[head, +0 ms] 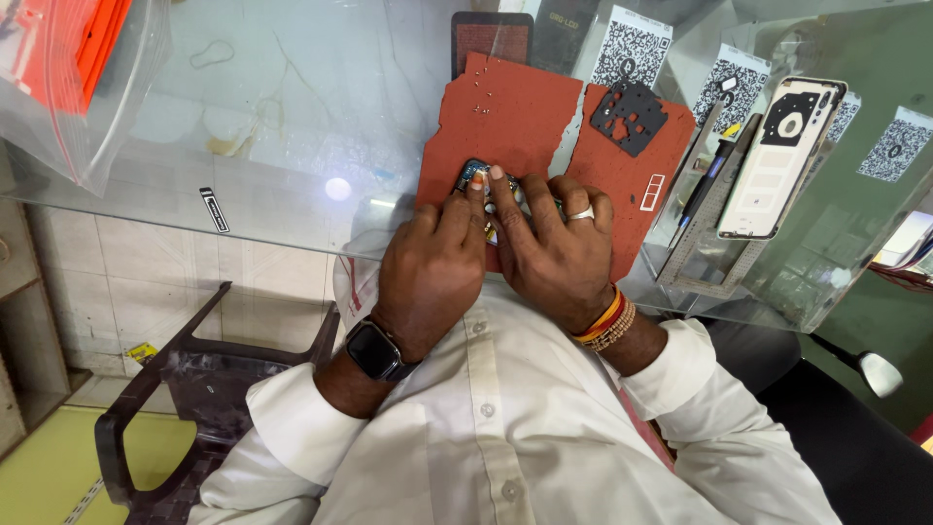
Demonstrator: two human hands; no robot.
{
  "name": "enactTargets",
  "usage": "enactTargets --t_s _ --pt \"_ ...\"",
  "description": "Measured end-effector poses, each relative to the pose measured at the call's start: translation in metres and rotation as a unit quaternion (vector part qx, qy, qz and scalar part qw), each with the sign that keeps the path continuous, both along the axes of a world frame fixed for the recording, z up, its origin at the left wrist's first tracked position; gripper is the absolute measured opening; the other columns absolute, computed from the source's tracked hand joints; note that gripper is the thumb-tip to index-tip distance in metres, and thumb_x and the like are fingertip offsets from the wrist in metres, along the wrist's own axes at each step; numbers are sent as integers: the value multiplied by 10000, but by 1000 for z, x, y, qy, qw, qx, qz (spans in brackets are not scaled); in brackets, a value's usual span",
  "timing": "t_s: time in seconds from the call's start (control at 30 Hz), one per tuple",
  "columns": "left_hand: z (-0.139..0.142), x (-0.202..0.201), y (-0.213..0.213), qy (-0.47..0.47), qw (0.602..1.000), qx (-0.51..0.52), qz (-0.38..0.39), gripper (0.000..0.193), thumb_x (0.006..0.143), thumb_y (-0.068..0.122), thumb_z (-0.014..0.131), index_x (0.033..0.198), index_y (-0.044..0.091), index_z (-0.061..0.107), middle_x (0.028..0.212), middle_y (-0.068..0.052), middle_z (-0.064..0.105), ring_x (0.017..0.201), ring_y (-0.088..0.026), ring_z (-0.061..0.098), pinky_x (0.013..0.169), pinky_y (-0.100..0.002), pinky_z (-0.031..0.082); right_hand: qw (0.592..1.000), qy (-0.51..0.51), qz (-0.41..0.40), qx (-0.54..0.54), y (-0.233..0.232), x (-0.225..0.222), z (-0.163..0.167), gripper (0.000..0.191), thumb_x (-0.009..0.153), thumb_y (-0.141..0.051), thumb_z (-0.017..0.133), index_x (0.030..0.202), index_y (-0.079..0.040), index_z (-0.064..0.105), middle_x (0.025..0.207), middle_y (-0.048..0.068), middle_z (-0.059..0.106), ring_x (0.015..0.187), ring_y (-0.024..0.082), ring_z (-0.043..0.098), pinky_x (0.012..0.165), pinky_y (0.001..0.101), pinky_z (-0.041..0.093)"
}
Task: The person holds a disassembled smartphone and uses a metal prying tool to carefully separate the screen assembly from the phone body. They repeatedly lift and lower the screen, inspecting the internal components and connectors while working at a glass-topped workbench.
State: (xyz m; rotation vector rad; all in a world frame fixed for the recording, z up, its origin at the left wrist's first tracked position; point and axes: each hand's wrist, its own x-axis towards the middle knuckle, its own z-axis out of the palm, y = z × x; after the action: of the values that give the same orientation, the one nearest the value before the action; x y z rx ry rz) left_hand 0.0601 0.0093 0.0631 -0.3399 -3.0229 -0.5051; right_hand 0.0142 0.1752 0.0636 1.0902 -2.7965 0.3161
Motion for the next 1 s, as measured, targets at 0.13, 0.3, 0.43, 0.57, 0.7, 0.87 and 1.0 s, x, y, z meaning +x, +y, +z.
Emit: enactTargets --t_s 0.13,0.3,0.43,0.57,0.7,0.87,1.0 --pt "1 0 1 -3 1000 -1 3 425 942 85 638 1332 -81 658 928 -56 580 764 -199 529 651 -333 504 1000 4 -1 2 0 0 0 430 1007 -224 717 1400 -54 674 1197 119 644 1035 272 586 903 436 435" --pt "3 -2 1 -13 1000 2 4 433 933 100 640 1330 -74 651 915 -57 576 761 -205 537 652 -339 511 1000 3 -5 1 0 1 -1 431 1013 -234 721 1401 -54 672 1199 112 644 1040 269 584 907 438 437" --pt "4 -3 0 -15 1000 4 0 438 941 94 638 1340 -85 647 917 -60 577 760 -204 538 653 -334 513 1000 6 -6 -4 0 1 -2 434 1010 -232 722 1404 -55 671 1205 116 642 1045 276 582 909 438 435" --pt "4 -3 0 -16 1000 -9 -5 432 940 89 639 1338 -77 647 922 -60 583 762 -202 542 655 -336 515 1000 3 -5 -7 0 1 -2 443 997 -226 720 1405 -60 672 1205 119 642 1049 277 585 909 440 437" --pt "4 -3 -2 -17 1000 -1 -7 445 924 84 641 1338 -78 648 924 -62 584 768 -202 546 664 -335 519 1000 -6 -2 -6 1 1 -2 447 992 -224 717 1405 -59 673 1202 121 642 1047 276 586 905 441 437" --pt "3 -3 -3 -10 1000 0 -13 437 923 64 652 1337 -78 657 898 -57 573 750 -193 537 646 -327 511 1000 1 -4 -6 1 1 -3 439 1000 -223 714 1407 -66 669 1205 119 642 1053 274 584 904 438 435" --pt "2 -3 -3 -8 1000 2 -9 430 921 56 653 1332 -72 657 912 -56 578 759 -191 540 646 -329 510 1000 6 -1 -1 1 1 -2 461 977 -207 710 1422 -93 671 1203 117 640 1052 269 580 900 434 434"
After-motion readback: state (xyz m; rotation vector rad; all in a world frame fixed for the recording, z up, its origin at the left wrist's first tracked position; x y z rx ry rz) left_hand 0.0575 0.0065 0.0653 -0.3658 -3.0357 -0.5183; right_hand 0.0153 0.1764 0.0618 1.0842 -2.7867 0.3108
